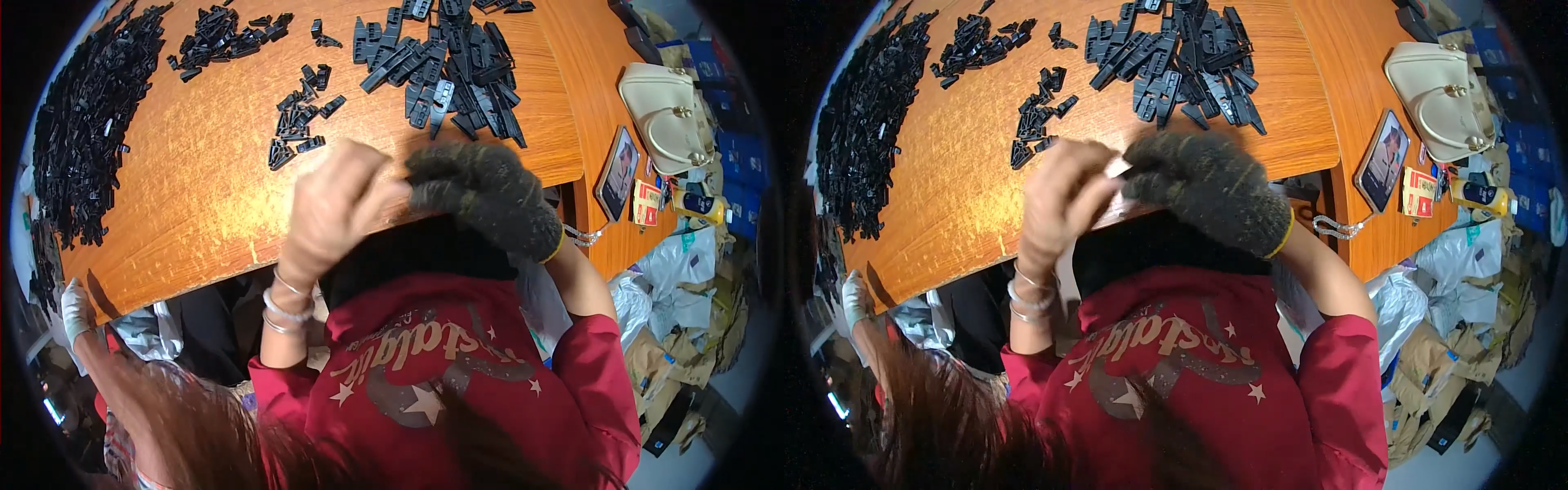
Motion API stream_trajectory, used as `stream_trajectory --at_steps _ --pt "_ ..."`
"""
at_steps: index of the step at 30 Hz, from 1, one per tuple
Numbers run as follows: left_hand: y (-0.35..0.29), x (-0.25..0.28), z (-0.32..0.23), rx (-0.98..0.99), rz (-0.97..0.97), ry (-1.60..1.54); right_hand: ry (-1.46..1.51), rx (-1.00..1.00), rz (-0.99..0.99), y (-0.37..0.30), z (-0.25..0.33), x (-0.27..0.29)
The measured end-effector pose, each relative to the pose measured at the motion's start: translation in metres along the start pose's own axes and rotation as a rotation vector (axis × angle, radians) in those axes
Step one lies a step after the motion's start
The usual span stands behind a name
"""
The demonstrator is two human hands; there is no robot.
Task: Assembling small black plastic hardware components by hand at a workbench.
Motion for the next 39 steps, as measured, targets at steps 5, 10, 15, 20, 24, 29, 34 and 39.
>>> stream_trajectory --at_steps 5,10,15,20,24,29,34,39 --pt "0.022 0.025 0.026 0.199 -0.162 0.585 -0.147 -0.03 -0.162 -0.007 -0.022 0.012" --pt "0.023 0.01 0.017 0.064 -0.048 0.529 -0.457 0.037 -0.178 -0.009 -0.026 0.014" --pt "0.008 -0.009 0.009 0.082 0.091 0.221 -0.512 0.199 -0.166 0.001 -0.004 0.016" --pt "0.007 -0.011 0.011 0.091 0.097 0.206 -0.613 0.287 -0.174 0.012 0.0 0.012" --pt "0.006 -0.012 0.013 0.099 0.1 0.182 -0.685 0.309 -0.118 0.017 0.008 0.01" --pt "0.004 -0.011 0.013 0.074 0.068 0.144 -0.825 0.352 -0.006 0.023 0.005 0.004" --pt "0.0 -0.015 0.014 0.15 0.025 0.09 -1.052 0.58 0.036 0.023 -0.001 -0.006" --pt "-0.011 -0.023 0.015 0.228 -0.113 0.045 -1.074 0.711 0.132 0.024 0.024 -0.016"
Point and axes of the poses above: each hand's wrist, its own y-axis towards the middle knuckle, its own x-axis out of the back of the hand, z = x × y, the point moved 5 cm from there along y, towards the middle knuckle
